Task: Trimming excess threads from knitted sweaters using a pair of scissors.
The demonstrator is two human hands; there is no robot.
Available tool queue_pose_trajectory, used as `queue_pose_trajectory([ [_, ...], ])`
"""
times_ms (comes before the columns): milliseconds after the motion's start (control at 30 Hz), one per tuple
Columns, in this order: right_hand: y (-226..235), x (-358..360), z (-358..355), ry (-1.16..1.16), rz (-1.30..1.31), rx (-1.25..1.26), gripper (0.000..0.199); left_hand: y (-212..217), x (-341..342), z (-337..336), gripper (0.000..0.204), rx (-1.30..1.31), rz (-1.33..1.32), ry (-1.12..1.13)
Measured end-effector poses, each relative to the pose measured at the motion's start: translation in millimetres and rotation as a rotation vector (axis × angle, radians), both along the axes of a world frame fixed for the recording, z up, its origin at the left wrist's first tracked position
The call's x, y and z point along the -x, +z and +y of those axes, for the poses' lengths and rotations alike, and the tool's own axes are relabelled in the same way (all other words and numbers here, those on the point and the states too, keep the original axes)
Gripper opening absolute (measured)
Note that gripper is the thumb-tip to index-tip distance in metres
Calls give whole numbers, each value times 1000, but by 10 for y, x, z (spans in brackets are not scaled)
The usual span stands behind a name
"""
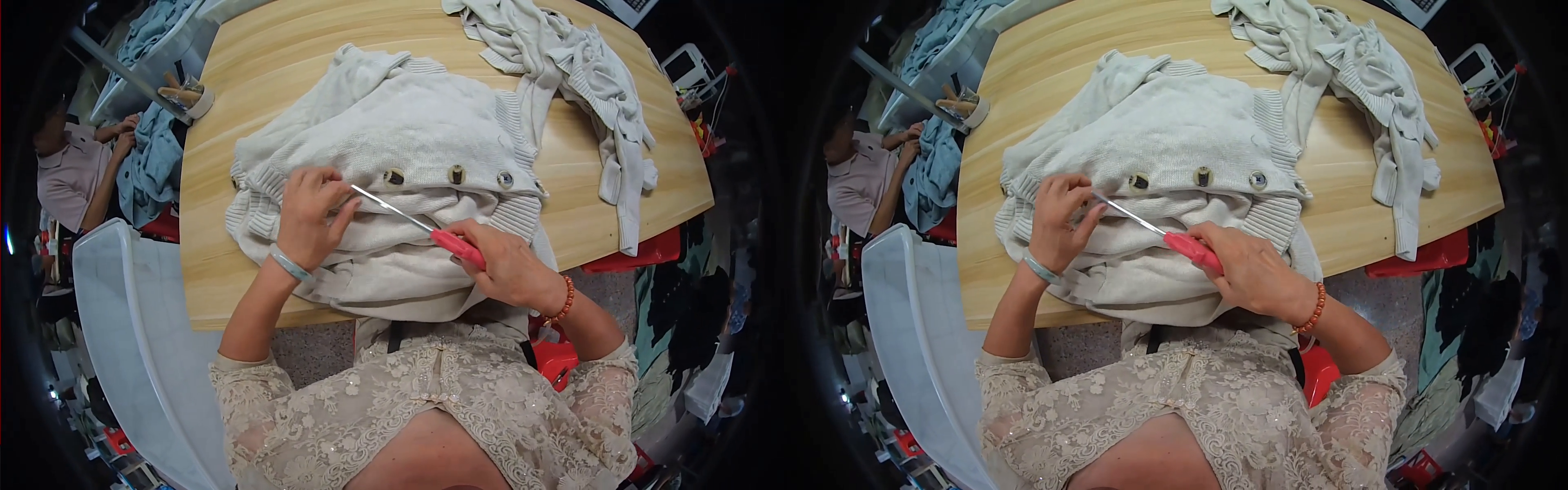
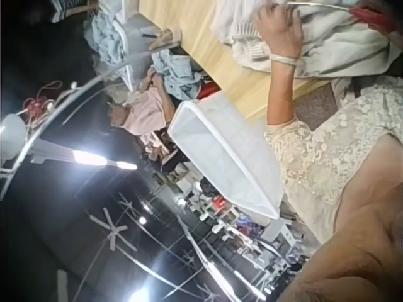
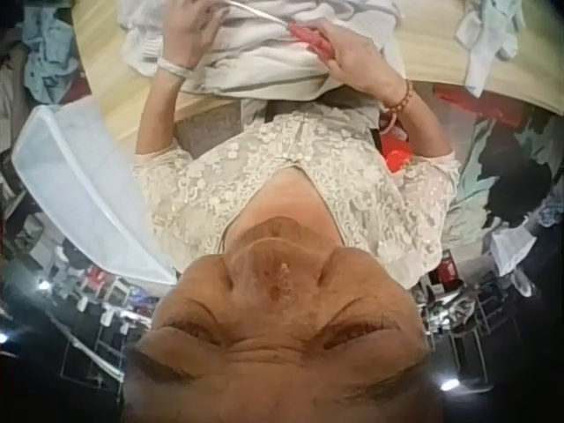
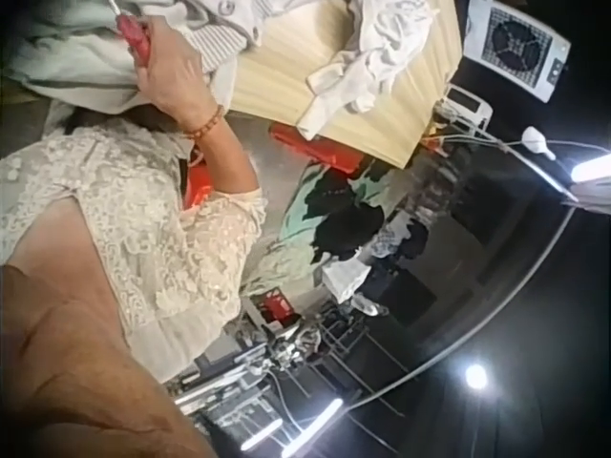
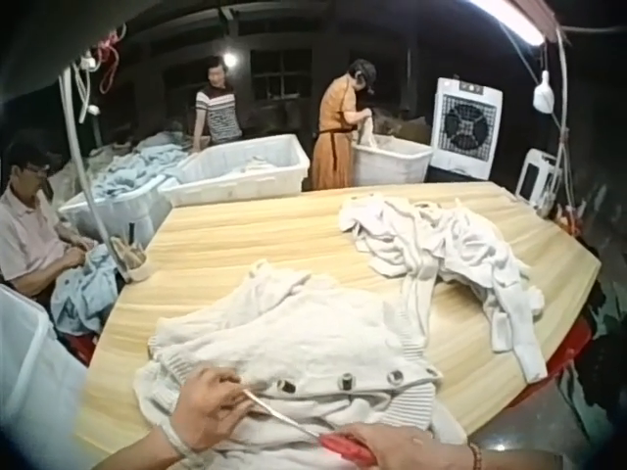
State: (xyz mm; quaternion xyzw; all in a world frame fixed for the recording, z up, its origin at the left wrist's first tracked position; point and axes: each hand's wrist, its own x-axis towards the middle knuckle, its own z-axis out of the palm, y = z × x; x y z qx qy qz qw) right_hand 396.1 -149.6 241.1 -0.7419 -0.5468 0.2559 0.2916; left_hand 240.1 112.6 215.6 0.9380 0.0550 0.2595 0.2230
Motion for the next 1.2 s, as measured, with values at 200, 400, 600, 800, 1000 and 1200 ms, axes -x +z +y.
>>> queue_pose_trajectory([
  [200, 131, -163, -361, -85, -131, 17, 36, -50, -552, -226, 34, 304, 82, -121],
  [400, 225, -237, -418, -89, -172, 197, 31, 24, -645, -45, 24, 398, 353, -108],
  [600, -17, -336, -536, -164, 35, -36, 35, -34, -809, -260, 27, 21, 94, -178],
  [800, 12, -318, -848, -235, -97, -35, 34, -286, -1119, -625, 31, 122, 249, -250],
  [1000, -54, -284, -1044, -252, -229, 269, 27, -467, -1237, -501, 18, 273, 290, -333],
  [1200, -89, -411, -1086, -318, -40, -42, 26, -72, -1216, -571, 20, 80, 105, -323],
])
